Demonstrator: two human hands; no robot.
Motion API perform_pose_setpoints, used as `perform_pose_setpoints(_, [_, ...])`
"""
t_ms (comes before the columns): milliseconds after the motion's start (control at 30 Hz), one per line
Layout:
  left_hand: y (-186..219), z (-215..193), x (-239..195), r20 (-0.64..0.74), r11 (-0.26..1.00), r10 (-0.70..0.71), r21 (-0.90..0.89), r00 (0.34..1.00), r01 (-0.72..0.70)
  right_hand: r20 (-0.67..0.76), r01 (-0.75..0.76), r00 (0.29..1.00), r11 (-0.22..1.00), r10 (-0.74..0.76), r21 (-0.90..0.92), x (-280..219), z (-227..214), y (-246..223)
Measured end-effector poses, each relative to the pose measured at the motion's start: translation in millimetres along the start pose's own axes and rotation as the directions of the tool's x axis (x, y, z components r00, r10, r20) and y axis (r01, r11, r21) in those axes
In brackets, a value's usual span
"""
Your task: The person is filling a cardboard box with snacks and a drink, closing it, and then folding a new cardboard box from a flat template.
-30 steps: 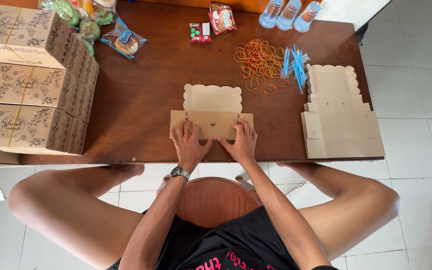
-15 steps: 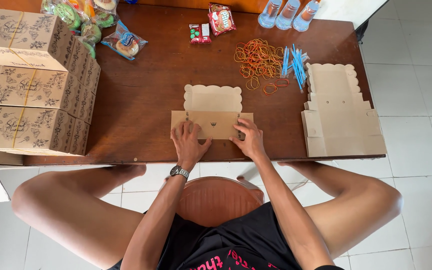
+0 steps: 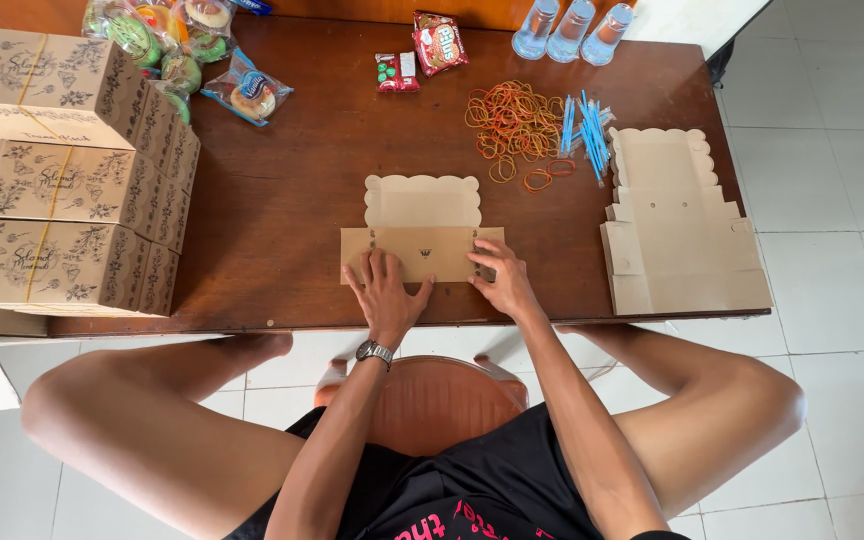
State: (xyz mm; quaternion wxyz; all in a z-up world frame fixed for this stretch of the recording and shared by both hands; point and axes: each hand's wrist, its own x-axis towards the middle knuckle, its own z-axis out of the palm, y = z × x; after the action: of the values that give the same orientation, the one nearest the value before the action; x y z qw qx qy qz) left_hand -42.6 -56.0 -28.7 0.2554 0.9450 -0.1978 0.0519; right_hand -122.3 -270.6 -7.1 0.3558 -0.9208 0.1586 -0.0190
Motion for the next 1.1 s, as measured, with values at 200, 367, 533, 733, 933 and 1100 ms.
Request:
perform_pose_setpoints(200, [-13.5,-11.2,-1.3,0.047,0.995,0.02,-0.098,0.999,-0.015,-0.011,0.008,1.0,0.999,-0.008,-0.037,0.5,-0.9,3.7])
perform_pose_setpoints(367, [-33.3,-6.1,1.3,0.052,0.981,-0.052,-0.186,0.997,0.06,0.013,-0.017,1.0,0.999,0.017,-0.045,1.3,-3.5,2.1])
perform_pose_setpoints(533, [-48.6,-16.5,2.1,0.082,0.984,-0.089,-0.147,0.993,0.1,0.043,-0.035,0.998,0.997,0.038,-0.073,7.6,-1.8,11.9])
perform_pose_setpoints(733, [-63.0,-27.2,2.6,0.15,0.97,-0.106,-0.202,0.983,0.136,0.081,-0.1,0.99,0.976,0.117,-0.193,17.6,0.5,8.4])
perform_pose_setpoints(933, [-73.8,-22.1,5.3,0.155,0.964,-0.15,-0.195,0.976,0.179,0.143,-0.122,0.972,0.923,0.185,-0.365,23.5,-11.2,-31.2])
perform_pose_setpoints(1100, [-23.8,-63.6,13.0,0.103,0.916,-0.045,-0.392,0.994,0.083,0.244,0.028,0.963,0.859,0.113,-0.511,22.0,-35.3,-86.0])
